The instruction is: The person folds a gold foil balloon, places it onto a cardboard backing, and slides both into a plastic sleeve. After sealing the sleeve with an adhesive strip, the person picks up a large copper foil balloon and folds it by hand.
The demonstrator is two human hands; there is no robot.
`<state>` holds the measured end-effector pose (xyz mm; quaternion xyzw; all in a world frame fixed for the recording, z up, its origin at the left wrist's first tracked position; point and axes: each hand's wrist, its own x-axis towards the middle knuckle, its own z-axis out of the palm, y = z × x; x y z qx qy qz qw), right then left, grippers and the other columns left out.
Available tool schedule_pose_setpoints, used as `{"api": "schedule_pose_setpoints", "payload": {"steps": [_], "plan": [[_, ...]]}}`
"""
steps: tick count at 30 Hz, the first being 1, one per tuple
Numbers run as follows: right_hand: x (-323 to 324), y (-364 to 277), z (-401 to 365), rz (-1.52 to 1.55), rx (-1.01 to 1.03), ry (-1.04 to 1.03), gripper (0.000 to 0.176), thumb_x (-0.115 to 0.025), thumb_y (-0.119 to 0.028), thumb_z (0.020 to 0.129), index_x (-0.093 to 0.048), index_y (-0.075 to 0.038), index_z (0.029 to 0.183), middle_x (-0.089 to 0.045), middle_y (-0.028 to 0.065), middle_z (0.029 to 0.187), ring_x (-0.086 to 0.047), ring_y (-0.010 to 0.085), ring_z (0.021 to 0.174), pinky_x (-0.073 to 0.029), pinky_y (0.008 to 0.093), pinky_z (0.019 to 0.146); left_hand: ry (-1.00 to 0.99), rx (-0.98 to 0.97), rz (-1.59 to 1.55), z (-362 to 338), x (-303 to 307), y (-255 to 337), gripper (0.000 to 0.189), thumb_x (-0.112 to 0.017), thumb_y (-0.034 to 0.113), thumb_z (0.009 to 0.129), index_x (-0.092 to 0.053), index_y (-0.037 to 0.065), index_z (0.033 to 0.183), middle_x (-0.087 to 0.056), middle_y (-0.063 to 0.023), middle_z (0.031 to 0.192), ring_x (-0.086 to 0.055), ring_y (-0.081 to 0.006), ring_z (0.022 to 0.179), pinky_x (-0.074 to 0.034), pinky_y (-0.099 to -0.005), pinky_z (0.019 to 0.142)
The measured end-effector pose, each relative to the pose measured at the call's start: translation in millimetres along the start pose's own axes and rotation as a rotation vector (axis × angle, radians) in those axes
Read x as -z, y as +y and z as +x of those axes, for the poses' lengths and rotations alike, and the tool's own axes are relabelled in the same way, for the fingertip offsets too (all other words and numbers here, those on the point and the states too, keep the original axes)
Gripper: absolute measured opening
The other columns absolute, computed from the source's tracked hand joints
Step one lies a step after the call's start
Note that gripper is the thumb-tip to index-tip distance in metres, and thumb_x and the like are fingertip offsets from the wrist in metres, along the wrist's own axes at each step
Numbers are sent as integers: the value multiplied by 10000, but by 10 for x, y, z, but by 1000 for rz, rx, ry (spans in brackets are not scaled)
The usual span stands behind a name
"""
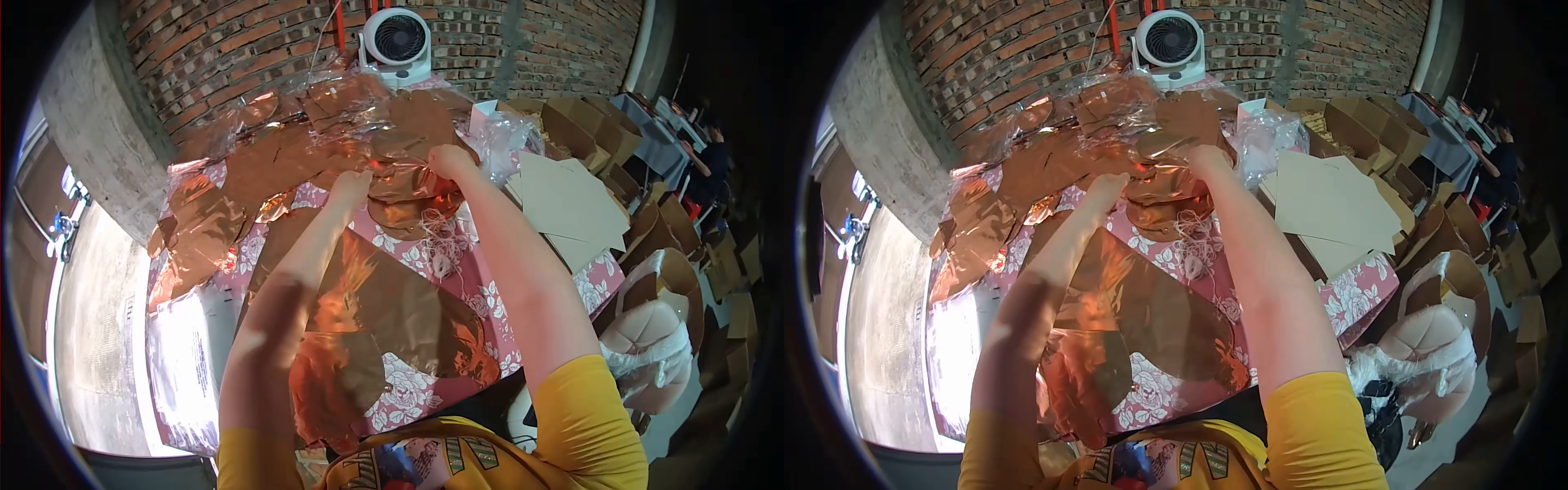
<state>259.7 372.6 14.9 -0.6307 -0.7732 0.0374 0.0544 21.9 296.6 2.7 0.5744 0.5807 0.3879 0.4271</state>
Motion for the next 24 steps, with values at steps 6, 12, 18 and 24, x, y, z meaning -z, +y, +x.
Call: {"api": "schedule_pose_setpoints", "payload": {"steps": [6,12,18,24], "plan": [[263,52,-58,36,72,-78,178,-591,-223,863,-665,-97,963,-705,101,750,-694,247,674,-539,396,633,82,-6,37,-83,-5,167,476,-513,348,955,-604,-23,671,-594,-118,626,-573,-204,569,-447,-382,557],[151,116,15,11,109,-69,153,-595,-218,865,-650,-93,932,-681,80,683,-667,225,591,-522,378,585,-66,148,-69,-175,-23,261,282,-587,287,953,-562,15,1026,-607,-86,728,-563,-124,518,-397,-248,430],[132,126,36,-2,113,-44,133,-598,-202,856,-653,-103,925,-678,85,689,-665,237,595,-518,385,584,-35,235,-266,-166,-242,315,492,-612,28,889,-400,35,1334,-644,-132,932,-695,-218,696,-595,-299,572],[155,91,-41,35,84,-47,140,-590,-202,856,-659,-91,908,-685,88,701,-675,243,624,-523,385,595,96,239,-561,-132,-445,209,448,-536,-76,853,-492,60,1278,-596,-81,908,-626,-199,718,-618,-331,675]]}}
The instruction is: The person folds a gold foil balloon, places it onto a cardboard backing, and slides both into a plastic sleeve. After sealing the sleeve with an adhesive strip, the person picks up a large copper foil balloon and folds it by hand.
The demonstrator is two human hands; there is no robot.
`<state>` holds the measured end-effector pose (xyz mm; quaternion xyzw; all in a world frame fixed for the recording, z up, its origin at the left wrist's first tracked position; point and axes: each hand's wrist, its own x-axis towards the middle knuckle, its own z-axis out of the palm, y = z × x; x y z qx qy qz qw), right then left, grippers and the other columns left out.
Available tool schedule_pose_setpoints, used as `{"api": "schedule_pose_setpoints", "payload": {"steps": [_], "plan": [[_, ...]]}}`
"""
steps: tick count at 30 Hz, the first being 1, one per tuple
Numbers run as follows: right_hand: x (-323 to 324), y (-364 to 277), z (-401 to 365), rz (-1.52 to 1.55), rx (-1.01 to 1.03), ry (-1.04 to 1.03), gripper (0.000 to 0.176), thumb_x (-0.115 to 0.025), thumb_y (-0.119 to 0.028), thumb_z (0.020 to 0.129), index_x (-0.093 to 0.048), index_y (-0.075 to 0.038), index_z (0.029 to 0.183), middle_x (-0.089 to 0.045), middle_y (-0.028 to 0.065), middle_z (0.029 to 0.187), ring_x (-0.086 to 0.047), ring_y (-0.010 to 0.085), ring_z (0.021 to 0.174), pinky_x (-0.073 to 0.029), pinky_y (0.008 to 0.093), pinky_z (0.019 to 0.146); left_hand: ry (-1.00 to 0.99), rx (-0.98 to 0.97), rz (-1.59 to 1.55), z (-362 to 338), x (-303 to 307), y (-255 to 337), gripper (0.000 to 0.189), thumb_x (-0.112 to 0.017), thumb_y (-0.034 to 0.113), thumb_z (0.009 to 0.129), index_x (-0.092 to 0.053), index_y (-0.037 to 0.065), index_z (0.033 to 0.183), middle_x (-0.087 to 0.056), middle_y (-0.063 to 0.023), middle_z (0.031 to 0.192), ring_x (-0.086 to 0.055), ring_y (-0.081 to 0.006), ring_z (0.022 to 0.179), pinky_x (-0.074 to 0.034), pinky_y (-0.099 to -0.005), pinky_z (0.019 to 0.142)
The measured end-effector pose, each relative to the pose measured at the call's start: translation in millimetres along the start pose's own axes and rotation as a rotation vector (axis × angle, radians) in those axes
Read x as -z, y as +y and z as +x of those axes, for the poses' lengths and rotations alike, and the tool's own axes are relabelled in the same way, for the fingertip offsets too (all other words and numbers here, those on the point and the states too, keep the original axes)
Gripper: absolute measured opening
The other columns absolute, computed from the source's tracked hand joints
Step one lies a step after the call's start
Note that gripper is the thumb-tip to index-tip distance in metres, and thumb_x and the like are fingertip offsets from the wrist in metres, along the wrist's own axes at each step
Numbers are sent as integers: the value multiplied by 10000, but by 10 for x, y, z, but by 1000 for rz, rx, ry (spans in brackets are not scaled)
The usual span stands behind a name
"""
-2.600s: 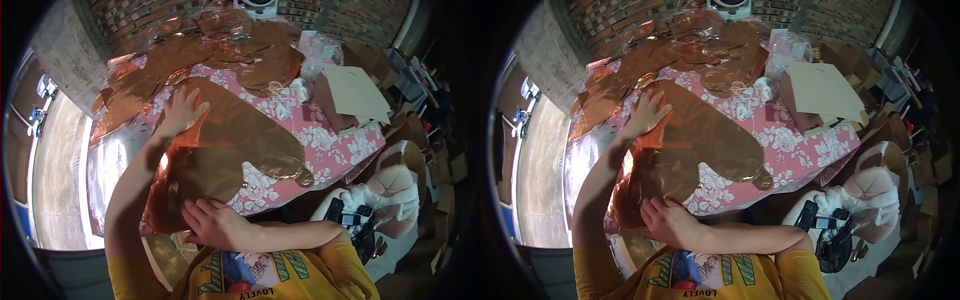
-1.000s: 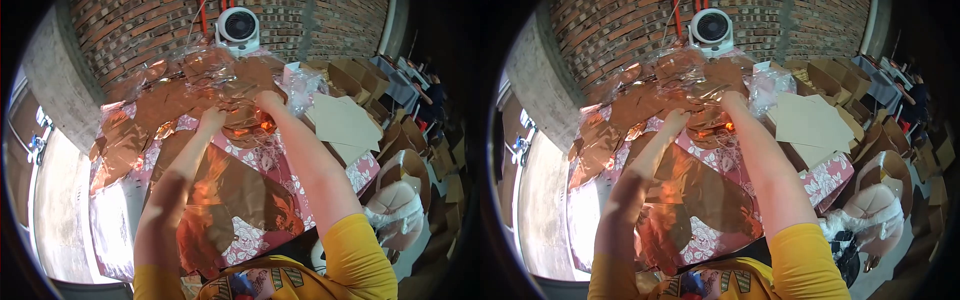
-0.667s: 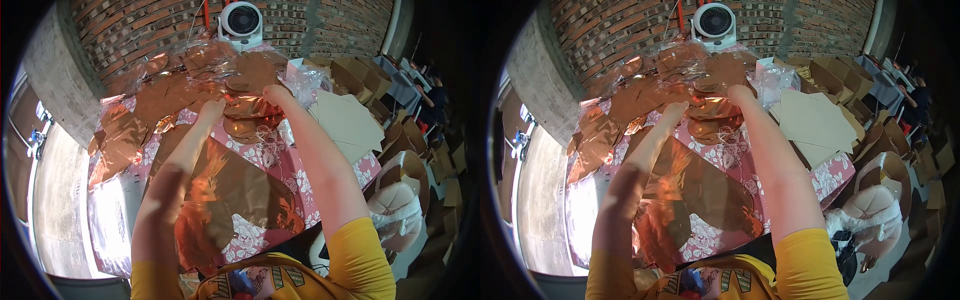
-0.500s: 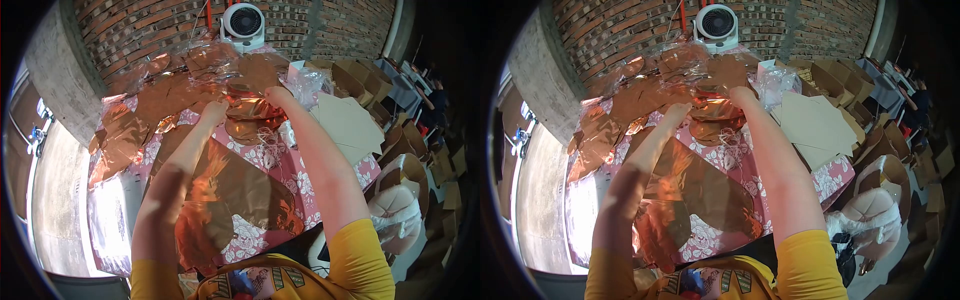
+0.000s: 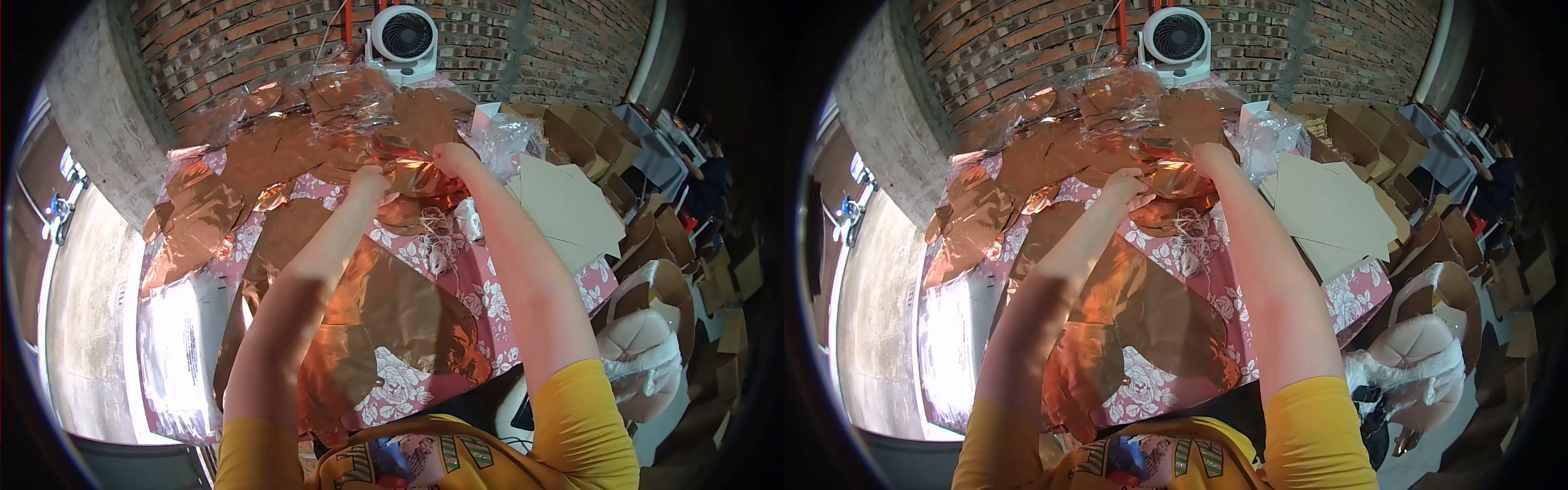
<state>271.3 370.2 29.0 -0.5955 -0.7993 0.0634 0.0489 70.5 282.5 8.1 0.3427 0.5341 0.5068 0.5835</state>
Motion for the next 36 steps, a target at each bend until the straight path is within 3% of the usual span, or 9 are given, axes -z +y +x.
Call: {"api": "schedule_pose_setpoints", "payload": {"steps": [2,9,15,18,22,26,30,31,36], "plan": [[-64,18,35,-14,-1,36,169,-592,-216,858,-667,-77,920,-696,117,727,-685,276,656,-535,396,626,14,-24,-7,-22,-52,-7,508,-581,-62,844,-468,69,1321,-600,-113,1028,-624,-193,707,-592,-308,614],[-15,-80,-78,59,75,223,264,-575,-249,885,-692,-67,1037,-719,182,909,-699,323,814,-548,414,710,-13,-209,281,-139,-194,-36,556,-682,70,876,-413,44,1362,-628,-97,946,-615,-130,644,-460,-225,469],[546,-390,-653,271,107,-113,267,-596,-222,845,-722,-47,1003,-717,171,993,-687,335,897,-540,406,802,2,-210,173,-283,-312,57,579,-676,94,900,-384,46,1398,-614,-83,895,-598,-123,637,-437,-228,464],[492,-348,-680,170,408,-185,390,-722,-302,809,-697,-85,1132,-713,47,923,-630,160,703,-524,321,671,-22,-247,81,-260,-318,37,584,-647,104,891,-380,37,1406,-617,-100,917,-613,-140,628,-438,-262,477],[435,-408,-810,202,226,-215,340,-732,-267,799,-718,-72,1077,-718,53,877,-652,150,733,-537,318,699,-37,-330,133,-308,-305,48,598,-645,112,900,-368,43,1426,-617,-100,929,-609,-131,629,-448,-253,499],[300,-302,-709,427,125,-108,336,-677,-350,780,-728,-90,986,-714,144,924,-685,276,844,-529,389,773,-64,-428,150,-251,-191,-16,635,-624,70,925,-292,32,1465,-607,-92,931,-634,-130,683,-488,-231,520],[431,-424,-700,534,-163,-23,331,-688,-360,783,-708,-73,948,-714,155,949,-684,308,878,-532,414,796,57,-529,527,-111,-66,-143,588,-635,60,887,-401,81,1427,-622,-101,891,-640,-135,680,-516,-257,553],[328,-304,-544,416,-65,119,322,-710,-344,777,-676,-63,931,-711,156,968,-678,335,909,-530,430,799,104,-547,676,-54,-32,-195,483,-620,120,877,-504,93,1345,-670,-149,925,-686,-216,740,-552,-361,615],[615,-459,-546,350,-66,417,267,-720,-239,791,-659,-69,988,-703,168,992,-665,364,965,-523,450,821,60,-420,1176,-347,36,-46,276,-548,232,875,-687,52,1031,-694,-181,1105,-669,-353,1008,-515,-520,853]]}}
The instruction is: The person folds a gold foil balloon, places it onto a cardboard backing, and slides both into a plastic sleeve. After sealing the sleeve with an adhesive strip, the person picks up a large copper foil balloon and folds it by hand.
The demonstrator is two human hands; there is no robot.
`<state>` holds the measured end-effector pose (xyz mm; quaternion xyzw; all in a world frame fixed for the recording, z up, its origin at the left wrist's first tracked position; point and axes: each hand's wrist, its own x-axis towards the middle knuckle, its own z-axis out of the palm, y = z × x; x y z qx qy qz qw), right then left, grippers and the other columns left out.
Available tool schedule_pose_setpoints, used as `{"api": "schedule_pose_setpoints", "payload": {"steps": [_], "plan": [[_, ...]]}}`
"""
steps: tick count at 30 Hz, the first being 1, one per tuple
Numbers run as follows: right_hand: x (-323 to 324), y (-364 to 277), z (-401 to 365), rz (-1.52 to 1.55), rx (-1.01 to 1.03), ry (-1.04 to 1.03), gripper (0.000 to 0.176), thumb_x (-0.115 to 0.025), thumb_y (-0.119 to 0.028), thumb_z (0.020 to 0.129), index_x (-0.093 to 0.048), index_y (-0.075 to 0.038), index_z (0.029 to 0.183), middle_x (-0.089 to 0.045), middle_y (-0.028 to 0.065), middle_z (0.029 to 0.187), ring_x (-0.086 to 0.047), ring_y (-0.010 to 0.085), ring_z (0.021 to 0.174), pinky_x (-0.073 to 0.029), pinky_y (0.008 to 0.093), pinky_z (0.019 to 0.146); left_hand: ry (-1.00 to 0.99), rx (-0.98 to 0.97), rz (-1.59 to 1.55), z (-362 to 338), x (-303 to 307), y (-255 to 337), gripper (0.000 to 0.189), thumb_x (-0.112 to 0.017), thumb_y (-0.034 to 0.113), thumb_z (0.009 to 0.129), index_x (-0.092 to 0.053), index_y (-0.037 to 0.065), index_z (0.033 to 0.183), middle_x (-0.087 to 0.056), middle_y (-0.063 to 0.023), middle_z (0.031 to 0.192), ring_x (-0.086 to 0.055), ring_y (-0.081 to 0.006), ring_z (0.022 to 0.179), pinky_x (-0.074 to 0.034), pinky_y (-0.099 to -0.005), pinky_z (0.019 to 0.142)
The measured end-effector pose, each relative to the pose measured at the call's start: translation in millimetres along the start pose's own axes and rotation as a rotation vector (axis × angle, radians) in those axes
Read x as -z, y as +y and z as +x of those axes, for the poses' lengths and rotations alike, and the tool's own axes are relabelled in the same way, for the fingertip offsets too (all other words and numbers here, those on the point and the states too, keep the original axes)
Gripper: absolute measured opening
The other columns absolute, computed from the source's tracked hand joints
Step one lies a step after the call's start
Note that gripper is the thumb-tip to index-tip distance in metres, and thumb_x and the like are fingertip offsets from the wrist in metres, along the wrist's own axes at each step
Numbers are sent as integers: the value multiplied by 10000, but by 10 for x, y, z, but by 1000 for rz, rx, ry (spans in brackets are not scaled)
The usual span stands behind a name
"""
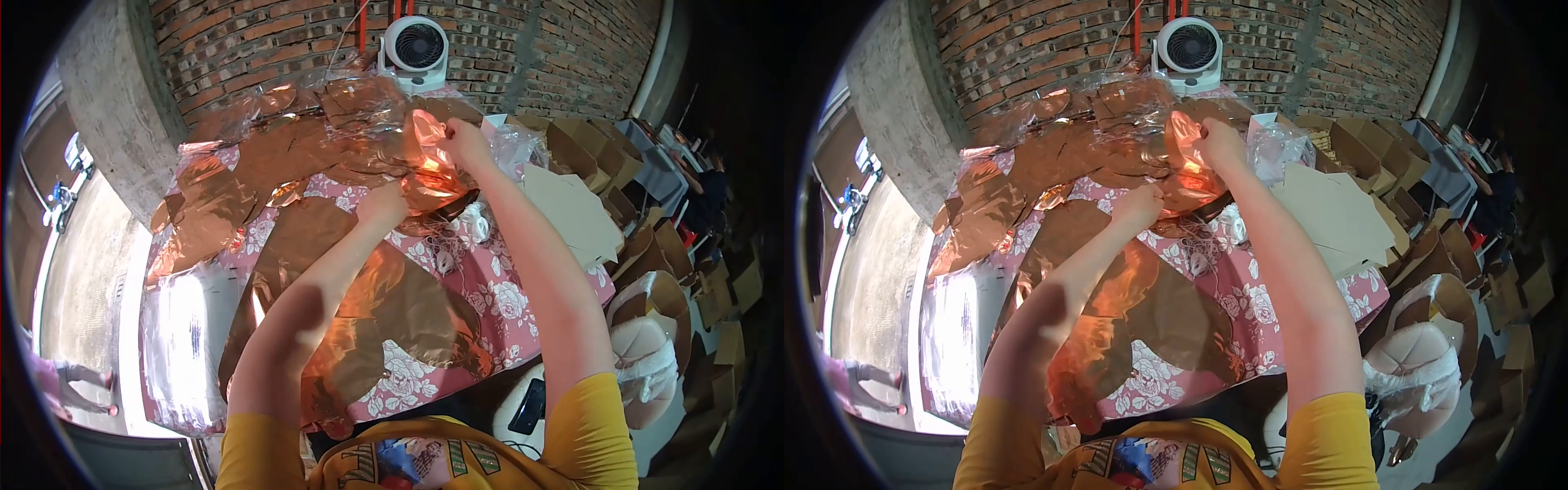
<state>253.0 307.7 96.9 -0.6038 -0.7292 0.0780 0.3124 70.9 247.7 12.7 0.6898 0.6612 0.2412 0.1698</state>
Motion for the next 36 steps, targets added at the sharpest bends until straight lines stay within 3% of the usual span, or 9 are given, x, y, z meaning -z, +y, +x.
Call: {"api": "schedule_pose_setpoints", "payload": {"steps": [3,6,12,17,20,23,28,30,36], "plan": [[99,-103,58,-74,34,42,244,-702,-200,798,-707,-81,1012,-705,179,1000,-666,370,979,-522,463,853,-36,101,86,-100,67,106,243,-575,243,865,-721,71,955,-657,-199,1118,-643,-378,1027,-509,-501,863],[184,-149,89,-45,59,77,270,-718,-251,789,-718,-61,981,-710,179,997,-672,372,957,-525,457,850,407,-216,373,-127,1,40,237,-610,275,862,-728,82,933,-536,-169,1077,-563,-376,1005,-476,-482,839],[163,-149,119,-39,78,135,353,-737,-383,788,-731,-67,944,-718,174,939,-688,351,904,-528,451,821,356,-514,180,-60,-100,174,257,-582,219,863,-660,31,1020,-587,-139,1155,-529,-304,1166,-442,-468,955],[191,-75,94,-8,76,39,377,-778,-362,768,-712,-55,978,-715,181,942,-687,360,912,-519,461,830,164,-417,-4,130,-150,302,298,-548,195,885,-608,15,1115,-576,-182,1201,-546,-370,1168,-462,-488,962],[132,-2,61,110,144,-7,426,-825,-312,708,-660,-10,961,-709,185,926,-693,352,893,-523,427,792,293,-273,-467,98,11,399,591,-539,111,889,-341,53,1444,-413,-235,1428,-483,-437,1243,-440,-500,1016],[-94,176,160,150,245,-52,431,-848,-315,686,-629,-7,892,-698,158,870,-689,316,826,-516,397,752,556,-536,-356,188,53,335,746,-559,22,855,-257,139,1527,-274,-235,1534,-337,-456,1370,-384,-479,1100],[-195,73,58,80,315,-88,479,-856,-323,717,-667,2,1014,-715,163,948,-686,302,862,-508,389,785,324,-388,-138,97,231,328,798,-669,167,863,-249,234,1537,-353,-127,1517,-312,-436,1404,-320,-556,1120],[-110,-8,24,76,171,-278,517,-848,-336,732,-680,-18,1104,-721,163,973,-692,291,880,-516,395,822,304,-326,-82,85,208,291,808,-650,171,862,-230,267,1545,-379,-110,1497,-312,-422,1411,-299,-608,1108],[-124,36,92,231,97,-255,291,-741,-310,847,-745,-63,1000,-732,94,822,-694,177,737,-529,327,684,373,-334,-60,1,170,161,736,-603,157,837,-322,242,1512,-494,-133,1293,-485,-338,1252,-300,-589,1065]]}}
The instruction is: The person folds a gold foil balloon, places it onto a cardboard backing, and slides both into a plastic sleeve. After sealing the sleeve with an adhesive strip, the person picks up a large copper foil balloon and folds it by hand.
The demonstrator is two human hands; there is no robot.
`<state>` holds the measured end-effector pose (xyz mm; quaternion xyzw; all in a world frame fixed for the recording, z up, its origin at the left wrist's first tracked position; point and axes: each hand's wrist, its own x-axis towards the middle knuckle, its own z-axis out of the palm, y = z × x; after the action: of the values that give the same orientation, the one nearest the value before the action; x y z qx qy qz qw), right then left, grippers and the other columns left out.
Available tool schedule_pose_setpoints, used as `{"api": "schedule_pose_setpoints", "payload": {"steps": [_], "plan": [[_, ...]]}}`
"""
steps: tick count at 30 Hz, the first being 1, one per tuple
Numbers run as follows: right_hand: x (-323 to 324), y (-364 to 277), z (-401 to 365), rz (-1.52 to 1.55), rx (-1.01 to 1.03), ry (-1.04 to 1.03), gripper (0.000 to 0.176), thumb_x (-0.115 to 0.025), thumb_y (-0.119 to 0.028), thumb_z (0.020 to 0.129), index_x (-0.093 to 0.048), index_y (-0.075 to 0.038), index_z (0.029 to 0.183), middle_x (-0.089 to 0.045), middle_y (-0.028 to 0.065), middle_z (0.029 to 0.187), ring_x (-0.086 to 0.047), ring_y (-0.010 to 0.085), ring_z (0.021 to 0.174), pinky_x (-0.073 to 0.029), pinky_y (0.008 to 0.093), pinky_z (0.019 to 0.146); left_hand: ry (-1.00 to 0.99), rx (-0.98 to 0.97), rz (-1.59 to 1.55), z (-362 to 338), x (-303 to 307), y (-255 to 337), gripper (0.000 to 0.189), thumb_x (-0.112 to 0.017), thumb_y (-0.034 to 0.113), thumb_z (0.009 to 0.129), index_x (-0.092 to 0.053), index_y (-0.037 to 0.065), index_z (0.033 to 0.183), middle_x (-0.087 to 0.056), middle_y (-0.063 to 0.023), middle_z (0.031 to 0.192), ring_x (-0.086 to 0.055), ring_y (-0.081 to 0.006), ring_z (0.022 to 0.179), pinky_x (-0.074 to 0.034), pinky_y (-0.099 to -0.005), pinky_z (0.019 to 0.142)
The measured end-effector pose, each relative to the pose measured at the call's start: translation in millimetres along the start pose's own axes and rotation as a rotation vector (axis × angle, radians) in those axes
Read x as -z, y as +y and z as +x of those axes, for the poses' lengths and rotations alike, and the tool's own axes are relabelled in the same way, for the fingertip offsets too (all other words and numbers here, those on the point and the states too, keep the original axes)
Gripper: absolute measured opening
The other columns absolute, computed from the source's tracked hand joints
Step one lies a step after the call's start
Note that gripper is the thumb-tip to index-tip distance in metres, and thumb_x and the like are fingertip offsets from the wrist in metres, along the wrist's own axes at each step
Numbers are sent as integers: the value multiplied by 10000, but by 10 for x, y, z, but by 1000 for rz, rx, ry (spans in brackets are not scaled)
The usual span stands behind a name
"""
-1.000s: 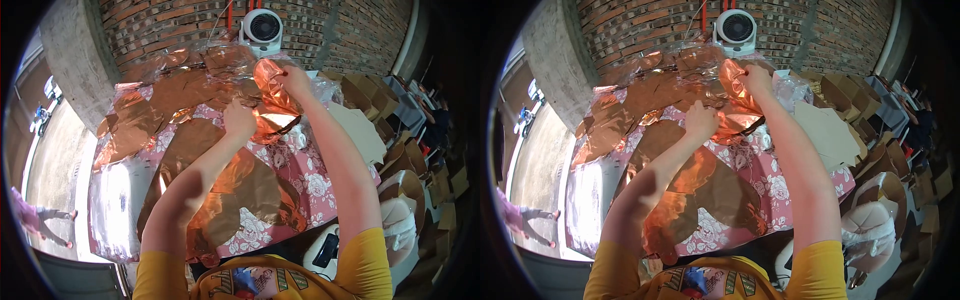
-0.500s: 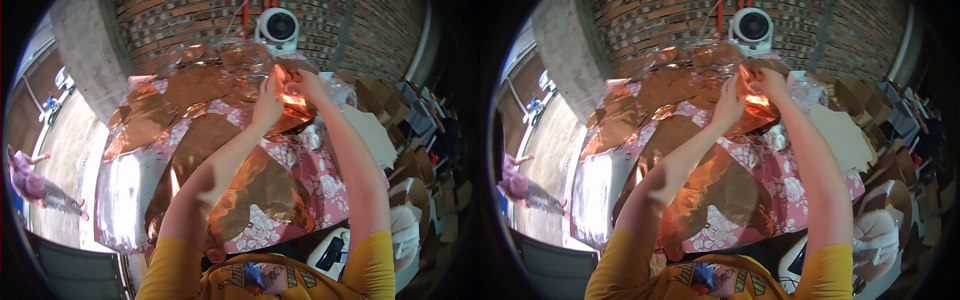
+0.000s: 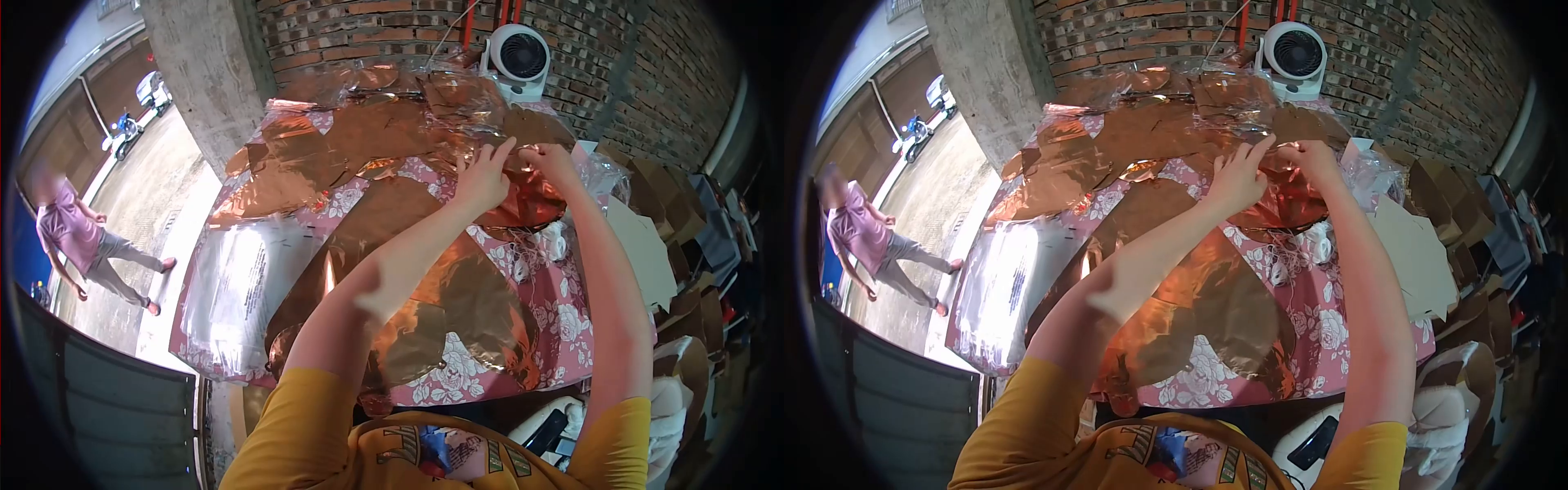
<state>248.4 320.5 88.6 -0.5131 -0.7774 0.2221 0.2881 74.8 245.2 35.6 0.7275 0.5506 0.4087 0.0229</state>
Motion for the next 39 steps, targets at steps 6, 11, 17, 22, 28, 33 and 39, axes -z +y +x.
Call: {"api": "schedule_pose_setpoints", "payload": {"steps": [6,11,17,22,28,33,39], "plan": [[93,110,75,-32,-11,162,323,-677,-372,871,-735,-74,983,-720,144,833,-709,270,791,-527,372,729,74,-85,55,-103,11,-69,604,-635,214,815,-481,201,1399,-513,-136,1186,-533,-335,1131,-355,-490,1013],[126,94,77,7,-1,265,333,-667,-365,848,-732,-84,1016,-721,129,836,-705,262,784,-525,374,748,245,-199,-50,-109,0,-46,546,-592,119,825,-492,121,1362,-495,-154,1224,-512,-357,1168,-387,-510,1002],[296,-96,-52,45,-75,322,340,-643,-346,857,-707,-60,1029,-699,129,843,-677,253,815,-497,377,745,-376,-191,207,185,-161,292,329,-533,303,902,-674,19,992,-679,-176,1019,-672,-367,911,-547,-478,788],[542,-148,-41,314,65,363,270,-638,-259,899,-698,-23,1017,-646,53,747,-549,127,664,-439,306,636,-461,-75,133,259,-649,263,511,-426,495,970,-568,146,1314,-560,-119,1358,-571,-337,1211,-460,-485,1009],[1188,-196,84,496,120,401,275,-653,-228,913,-702,-3,1064,-671,-8,843,-574,93,765,-464,280,703,-415,-16,173,404,-715,285,496,-453,520,954,-516,246,1362,-494,-91,1438,-476,-370,1298,-463,-496,1011],[1703,-441,62,573,123,438,208,-640,-243,957,-681,-107,1108,-620,-72,852,-553,35,727,-428,204,634,-458,115,200,486,-772,336,605,-432,552,967,-339,323,1519,-411,-44,1536,-324,-357,1405,-425,-491,1071],[2601,-307,235,715,203,436,167,-670,-238,933,-659,-100,1026,-672,-6,954,-615,115,885,-503,304,783,-400,136,110,570,-887,219,683,-385,588,968,-231,286,1561,-412,-76,1535,-286,-382,1453,-346,-490,1137]]}}
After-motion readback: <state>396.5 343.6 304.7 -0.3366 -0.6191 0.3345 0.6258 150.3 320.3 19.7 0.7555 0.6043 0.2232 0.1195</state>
